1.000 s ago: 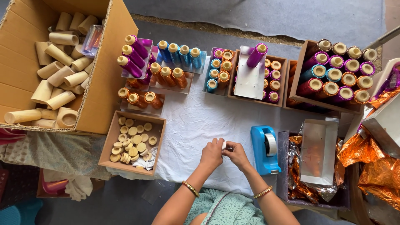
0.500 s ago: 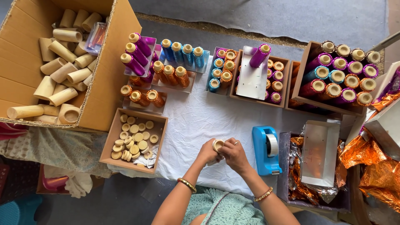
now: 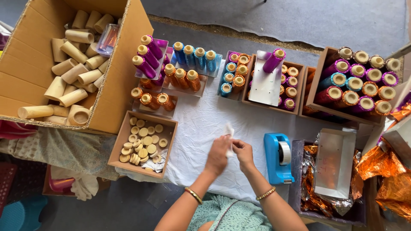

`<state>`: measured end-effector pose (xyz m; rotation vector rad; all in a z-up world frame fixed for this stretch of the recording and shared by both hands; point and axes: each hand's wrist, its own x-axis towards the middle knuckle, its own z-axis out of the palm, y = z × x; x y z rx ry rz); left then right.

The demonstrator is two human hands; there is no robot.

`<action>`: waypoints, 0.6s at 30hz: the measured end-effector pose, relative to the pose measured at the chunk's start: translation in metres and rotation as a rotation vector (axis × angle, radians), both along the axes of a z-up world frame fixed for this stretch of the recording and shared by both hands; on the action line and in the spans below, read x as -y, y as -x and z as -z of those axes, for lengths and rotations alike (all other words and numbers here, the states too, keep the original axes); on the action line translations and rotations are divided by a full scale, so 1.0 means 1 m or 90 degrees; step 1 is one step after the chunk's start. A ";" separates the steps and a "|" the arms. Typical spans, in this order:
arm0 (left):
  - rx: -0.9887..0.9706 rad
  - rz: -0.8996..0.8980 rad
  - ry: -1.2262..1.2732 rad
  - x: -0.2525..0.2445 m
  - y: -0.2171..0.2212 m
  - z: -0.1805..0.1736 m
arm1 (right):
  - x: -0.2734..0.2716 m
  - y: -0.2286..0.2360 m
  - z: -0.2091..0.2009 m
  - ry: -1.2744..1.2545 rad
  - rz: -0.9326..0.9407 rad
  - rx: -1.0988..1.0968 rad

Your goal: Cleaning and wrapping small items using cloth, foil, and tape.

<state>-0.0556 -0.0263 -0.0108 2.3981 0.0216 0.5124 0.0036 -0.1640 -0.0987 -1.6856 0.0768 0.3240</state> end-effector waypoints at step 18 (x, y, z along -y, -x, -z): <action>-0.495 0.162 0.152 -0.010 -0.031 0.013 | 0.014 0.003 -0.063 -0.036 -0.192 0.010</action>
